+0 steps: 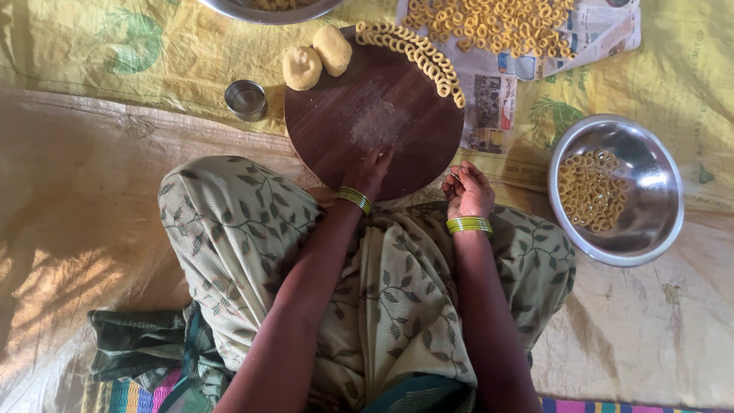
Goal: The person rolls small pieces of dough into thin ropes on a wooden board, then joins the ends to form rings. The rings are placed into a metal bowl. The person repeats this process continuously.
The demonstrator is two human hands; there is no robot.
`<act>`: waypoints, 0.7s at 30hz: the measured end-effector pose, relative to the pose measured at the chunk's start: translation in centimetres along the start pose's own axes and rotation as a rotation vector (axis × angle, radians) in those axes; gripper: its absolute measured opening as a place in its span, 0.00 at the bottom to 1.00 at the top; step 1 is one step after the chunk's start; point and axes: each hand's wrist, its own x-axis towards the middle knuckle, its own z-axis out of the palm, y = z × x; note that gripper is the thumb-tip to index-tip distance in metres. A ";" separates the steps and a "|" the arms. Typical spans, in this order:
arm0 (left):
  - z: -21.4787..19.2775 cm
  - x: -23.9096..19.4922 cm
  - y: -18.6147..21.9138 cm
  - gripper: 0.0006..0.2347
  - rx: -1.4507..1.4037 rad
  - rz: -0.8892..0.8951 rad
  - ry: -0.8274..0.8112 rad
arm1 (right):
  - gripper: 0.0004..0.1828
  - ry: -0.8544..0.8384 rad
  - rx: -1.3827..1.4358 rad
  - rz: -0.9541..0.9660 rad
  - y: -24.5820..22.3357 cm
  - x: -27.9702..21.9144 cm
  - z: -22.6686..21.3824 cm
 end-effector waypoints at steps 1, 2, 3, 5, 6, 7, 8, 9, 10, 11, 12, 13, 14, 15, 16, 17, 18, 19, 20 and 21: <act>0.0 0.1 -0.1 0.21 0.044 0.014 0.006 | 0.11 0.000 0.001 0.000 0.0 0.0 0.0; 0.0 0.3 -0.1 0.21 0.088 0.029 0.012 | 0.11 0.001 0.002 0.000 0.1 0.1 0.0; 0.0 0.4 -0.1 0.21 0.132 0.044 0.018 | 0.11 0.001 0.003 0.000 0.1 0.1 0.0; -0.3 0.4 0.1 0.23 0.255 0.029 -0.117 | 0.11 0.005 -0.003 0.004 0.1 0.1 0.0; -0.5 0.4 0.3 0.24 0.317 0.022 -0.184 | 0.11 0.007 -0.006 0.005 0.1 0.0 -0.1; -0.7 0.3 0.5 0.22 0.313 0.037 -0.102 | 0.11 0.002 -0.003 0.004 0.1 0.0 -0.1; -0.9 0.2 0.6 0.19 0.309 0.052 -0.020 | 0.11 -0.003 -0.001 0.003 0.1 0.0 -0.1; -1.1 0.1 0.7 0.17 0.305 0.067 0.062 | 0.11 -0.008 0.002 0.002 0.1 0.0 -0.1; -1.1 0.2 0.8 0.20 0.221 0.026 0.091 | 0.11 -0.010 0.002 0.002 0.1 0.1 -0.1; -1.2 0.2 0.7 0.22 0.139 -0.016 0.119 | 0.11 -0.012 0.002 0.003 0.1 0.1 -0.1; -1.3 0.3 0.7 0.25 0.056 -0.058 0.147 | 0.11 -0.014 0.002 0.005 0.2 0.1 -0.1; -1.3 0.4 0.7 0.24 0.099 -0.076 0.086 | 0.11 -0.014 -0.002 0.008 0.2 0.2 -0.2; -1.3 0.5 0.5 0.23 0.143 -0.094 0.025 | 0.11 -0.013 -0.006 0.012 0.3 0.2 -0.2; -1.3 0.6 0.4 0.22 0.186 -0.112 -0.036 | 0.11 -0.013 -0.011 0.016 0.3 0.2 -0.2; -1.2 0.6 0.4 0.22 0.234 -0.110 -0.049 | 0.11 -0.016 -0.007 0.017 0.4 0.2 -0.2; -1.1 0.7 0.5 0.22 0.282 -0.107 -0.061 | 0.11 -0.020 -0.004 0.018 0.3 0.2 -0.2; -1.0 0.7 0.5 0.22 0.329 -0.105 -0.072 | 0.11 -0.024 -0.001 0.019 0.3 0.2 -0.1; -1.0 0.7 0.5 0.23 0.310 -0.077 -0.037 | 0.11 -0.021 -0.004 0.017 0.3 0.2 0.0; -1.0 0.7 0.4 0.25 0.290 -0.048 -0.001 | 0.11 -0.017 -0.006 0.014 0.3 0.2 0.1; -0.9 0.6 0.4 0.27 0.269 -0.020 0.033 | 0.11 -0.012 -0.009 0.013 0.3 0.1 0.0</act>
